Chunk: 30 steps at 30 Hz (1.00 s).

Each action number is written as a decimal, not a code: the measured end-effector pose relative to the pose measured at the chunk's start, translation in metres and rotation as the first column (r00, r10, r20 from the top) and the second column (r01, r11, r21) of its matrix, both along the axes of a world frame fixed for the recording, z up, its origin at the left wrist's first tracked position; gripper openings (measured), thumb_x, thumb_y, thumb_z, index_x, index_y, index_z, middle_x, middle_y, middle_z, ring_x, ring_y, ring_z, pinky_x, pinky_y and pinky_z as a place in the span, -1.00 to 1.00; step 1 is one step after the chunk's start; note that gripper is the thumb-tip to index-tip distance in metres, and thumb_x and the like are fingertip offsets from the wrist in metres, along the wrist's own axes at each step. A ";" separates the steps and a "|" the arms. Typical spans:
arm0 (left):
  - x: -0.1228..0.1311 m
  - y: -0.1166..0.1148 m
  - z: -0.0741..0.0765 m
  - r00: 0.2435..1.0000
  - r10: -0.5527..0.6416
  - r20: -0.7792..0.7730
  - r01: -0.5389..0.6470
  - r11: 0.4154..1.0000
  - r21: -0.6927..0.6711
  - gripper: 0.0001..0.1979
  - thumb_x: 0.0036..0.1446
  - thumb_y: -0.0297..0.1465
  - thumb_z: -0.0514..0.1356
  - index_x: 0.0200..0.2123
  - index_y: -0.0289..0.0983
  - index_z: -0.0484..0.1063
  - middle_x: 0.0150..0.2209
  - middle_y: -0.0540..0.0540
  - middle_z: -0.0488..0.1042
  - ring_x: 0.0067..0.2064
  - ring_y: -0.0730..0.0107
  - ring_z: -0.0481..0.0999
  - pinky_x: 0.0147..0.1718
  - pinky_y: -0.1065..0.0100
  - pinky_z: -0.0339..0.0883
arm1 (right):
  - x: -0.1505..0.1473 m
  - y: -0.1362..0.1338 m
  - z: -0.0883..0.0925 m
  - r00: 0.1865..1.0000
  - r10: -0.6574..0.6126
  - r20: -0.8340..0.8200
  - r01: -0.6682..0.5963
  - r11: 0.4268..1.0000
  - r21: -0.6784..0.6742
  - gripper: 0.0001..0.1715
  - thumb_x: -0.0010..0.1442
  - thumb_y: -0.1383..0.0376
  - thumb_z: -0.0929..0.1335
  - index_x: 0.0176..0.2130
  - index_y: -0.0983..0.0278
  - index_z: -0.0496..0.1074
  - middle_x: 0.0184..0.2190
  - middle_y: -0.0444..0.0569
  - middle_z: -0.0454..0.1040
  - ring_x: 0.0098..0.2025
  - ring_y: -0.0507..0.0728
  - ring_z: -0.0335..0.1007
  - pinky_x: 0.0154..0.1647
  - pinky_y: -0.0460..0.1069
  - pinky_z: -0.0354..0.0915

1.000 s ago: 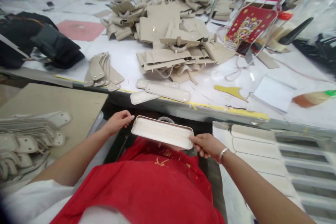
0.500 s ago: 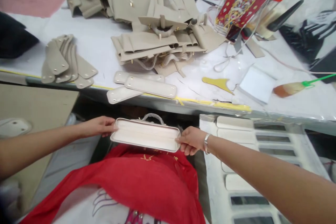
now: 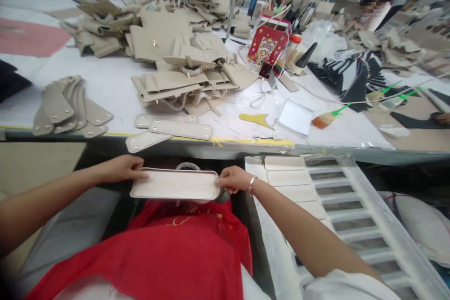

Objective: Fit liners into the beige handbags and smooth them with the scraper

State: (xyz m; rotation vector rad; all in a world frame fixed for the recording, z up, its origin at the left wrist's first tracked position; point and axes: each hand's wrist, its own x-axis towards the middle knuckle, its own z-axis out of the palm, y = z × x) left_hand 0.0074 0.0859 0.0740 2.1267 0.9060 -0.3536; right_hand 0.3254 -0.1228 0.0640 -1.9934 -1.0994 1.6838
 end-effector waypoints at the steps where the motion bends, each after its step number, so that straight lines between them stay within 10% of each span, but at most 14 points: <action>1: 0.013 -0.006 0.006 0.996 -0.011 0.084 -0.003 0.986 0.166 -0.58 -0.14 0.00 0.22 -0.56 -0.26 0.30 -0.60 0.01 0.30 -0.53 0.42 0.25 -0.58 0.43 0.04 | 0.000 -0.001 -0.001 0.996 -0.013 0.084 0.000 0.989 0.148 -0.56 -0.06 0.04 0.42 -0.34 0.34 0.35 -0.59 -0.18 0.39 -0.61 -0.06 0.29 -0.62 -0.17 0.23; 6: 0.089 -0.050 0.008 0.879 -0.248 0.406 0.173 0.962 0.213 -0.61 0.01 -0.24 0.15 -0.08 -0.26 0.37 -0.15 -0.09 0.46 -0.20 0.33 0.43 -0.22 0.41 0.24 | -0.011 -0.002 -0.001 0.928 -0.076 0.366 -0.169 0.788 0.592 -0.54 0.07 0.19 0.35 -0.04 0.34 0.34 -0.25 0.01 0.47 -0.30 0.02 0.39 -0.23 -0.09 0.30; 12: 0.125 -0.061 -0.010 0.834 -0.379 0.401 0.370 0.923 0.103 -0.74 0.06 -0.37 0.10 -0.21 -0.22 0.53 -0.26 0.00 0.56 -0.24 0.36 0.50 -0.23 0.48 0.24 | -0.022 0.002 0.001 0.726 0.098 0.680 -0.556 0.666 0.498 -0.70 0.23 0.23 0.22 -0.18 0.29 0.47 -0.30 -0.02 0.46 -0.25 0.04 0.35 -0.20 -0.12 0.18; 18: 0.119 -0.060 -0.006 0.798 -0.483 0.360 0.443 0.875 0.194 -0.72 0.12 -0.39 0.07 -0.15 -0.22 0.52 -0.19 -0.06 0.55 -0.22 0.36 0.52 -0.23 0.49 0.26 | -0.021 0.005 0.001 0.648 0.143 0.748 -0.640 0.635 0.432 -0.69 0.26 0.24 0.19 -0.20 0.26 0.48 -0.28 -0.03 0.46 -0.26 0.02 0.34 -0.29 -0.14 0.11; 30: 0.118 -0.072 0.003 0.635 -0.770 0.063 0.676 0.594 0.436 -0.65 0.14 -0.46 -0.01 -0.03 -0.27 0.39 -0.11 -0.10 0.49 -0.14 0.29 0.47 -0.20 0.46 0.24 | -0.030 0.012 0.019 0.374 0.341 0.863 -0.846 0.507 0.166 -0.68 0.24 0.26 0.17 -0.35 0.32 0.44 -0.32 0.03 0.42 -0.39 0.03 0.26 -0.47 -0.05 -0.07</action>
